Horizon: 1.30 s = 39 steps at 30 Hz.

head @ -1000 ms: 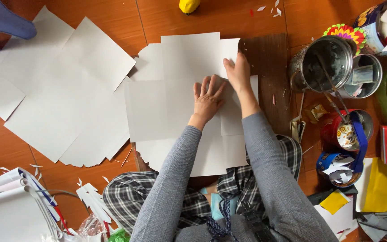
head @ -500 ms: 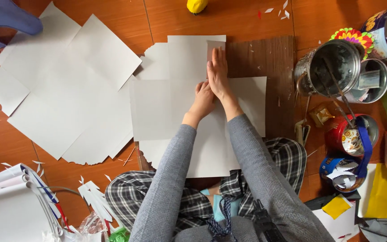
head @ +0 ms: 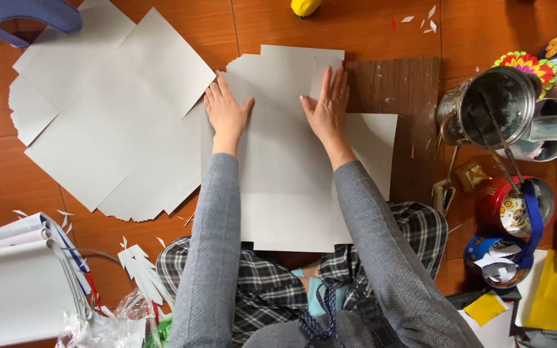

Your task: The person sits on the floor and assembles small red and gold decorative boxes by folding white paper sheets around pre-printed templates. They apply adhesive to the edges, fold the paper to form the box shape, and place the finished boxes aside.

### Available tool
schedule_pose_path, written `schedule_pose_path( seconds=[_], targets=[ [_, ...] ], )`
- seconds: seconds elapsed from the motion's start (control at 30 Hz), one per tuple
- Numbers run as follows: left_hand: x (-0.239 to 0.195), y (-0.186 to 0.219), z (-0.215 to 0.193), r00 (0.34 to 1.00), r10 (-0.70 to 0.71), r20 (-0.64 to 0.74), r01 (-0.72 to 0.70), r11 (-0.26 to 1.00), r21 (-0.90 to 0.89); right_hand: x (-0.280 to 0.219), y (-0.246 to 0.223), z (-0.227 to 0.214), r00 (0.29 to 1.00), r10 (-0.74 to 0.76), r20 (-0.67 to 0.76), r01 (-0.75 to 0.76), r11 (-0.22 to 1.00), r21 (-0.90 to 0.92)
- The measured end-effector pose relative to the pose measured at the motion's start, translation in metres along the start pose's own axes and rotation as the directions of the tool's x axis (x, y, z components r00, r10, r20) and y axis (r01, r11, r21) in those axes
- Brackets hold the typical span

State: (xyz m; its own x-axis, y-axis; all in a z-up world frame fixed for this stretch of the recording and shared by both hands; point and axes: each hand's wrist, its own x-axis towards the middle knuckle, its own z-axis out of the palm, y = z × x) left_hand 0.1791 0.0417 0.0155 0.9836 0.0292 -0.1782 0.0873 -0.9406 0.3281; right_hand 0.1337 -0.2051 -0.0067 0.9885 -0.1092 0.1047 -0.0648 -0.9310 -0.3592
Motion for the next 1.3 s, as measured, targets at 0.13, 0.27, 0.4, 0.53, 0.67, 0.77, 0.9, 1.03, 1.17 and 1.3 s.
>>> schedule_pose_path(
  seconds=[0.13,0.27,0.4,0.53,0.67,0.77,0.9,1.03,1.17,1.3],
  targets=[
    [0.028,0.011,-0.005,0.992,-0.121,-0.031,0.125,0.963,0.238,-0.006,0.008,0.000,1.000,-0.009,-0.004,0.009,0.998,-0.066],
    [0.064,-0.023,0.024,0.990,-0.140,0.000,0.137,0.973,0.186,-0.009,0.006,-0.002,0.999,0.019,-0.038,-0.024,0.993,-0.120],
    [0.083,-0.049,0.034,0.987,-0.109,0.120,0.107,0.994,0.026,-0.019,0.009,-0.013,1.000,0.022,-0.019,-0.024,0.992,-0.124],
    [0.075,-0.025,-0.020,0.982,0.057,0.182,-0.046,0.997,-0.061,-0.021,0.007,-0.020,1.000,0.013,-0.011,-0.014,0.993,-0.116],
    [0.074,-0.003,-0.006,0.969,0.095,0.227,-0.111,0.992,0.055,-0.020,0.005,-0.022,1.000,0.008,-0.020,-0.010,0.993,-0.121],
    [0.060,0.008,-0.007,0.987,0.100,0.129,-0.099,0.995,-0.010,-0.021,0.005,-0.021,0.998,-0.022,-0.061,0.013,0.989,-0.149],
    [-0.011,0.069,-0.087,0.948,0.181,0.263,0.046,0.738,-0.673,-0.021,-0.001,-0.029,0.999,-0.014,-0.038,0.009,0.991,-0.136],
    [-0.039,0.049,-0.038,0.945,0.243,0.217,0.272,-0.221,-0.937,-0.021,0.006,-0.020,1.000,-0.005,-0.011,0.003,0.995,-0.096],
    [-0.072,0.095,-0.064,0.992,0.112,-0.066,-0.083,0.150,-0.985,-0.018,-0.009,-0.043,0.988,0.079,0.131,-0.067,0.994,-0.091],
    [-0.057,0.083,0.031,0.949,0.292,-0.121,-0.300,0.712,-0.635,-0.021,-0.002,-0.032,1.000,0.000,-0.002,0.000,0.994,-0.108]
  ],
)
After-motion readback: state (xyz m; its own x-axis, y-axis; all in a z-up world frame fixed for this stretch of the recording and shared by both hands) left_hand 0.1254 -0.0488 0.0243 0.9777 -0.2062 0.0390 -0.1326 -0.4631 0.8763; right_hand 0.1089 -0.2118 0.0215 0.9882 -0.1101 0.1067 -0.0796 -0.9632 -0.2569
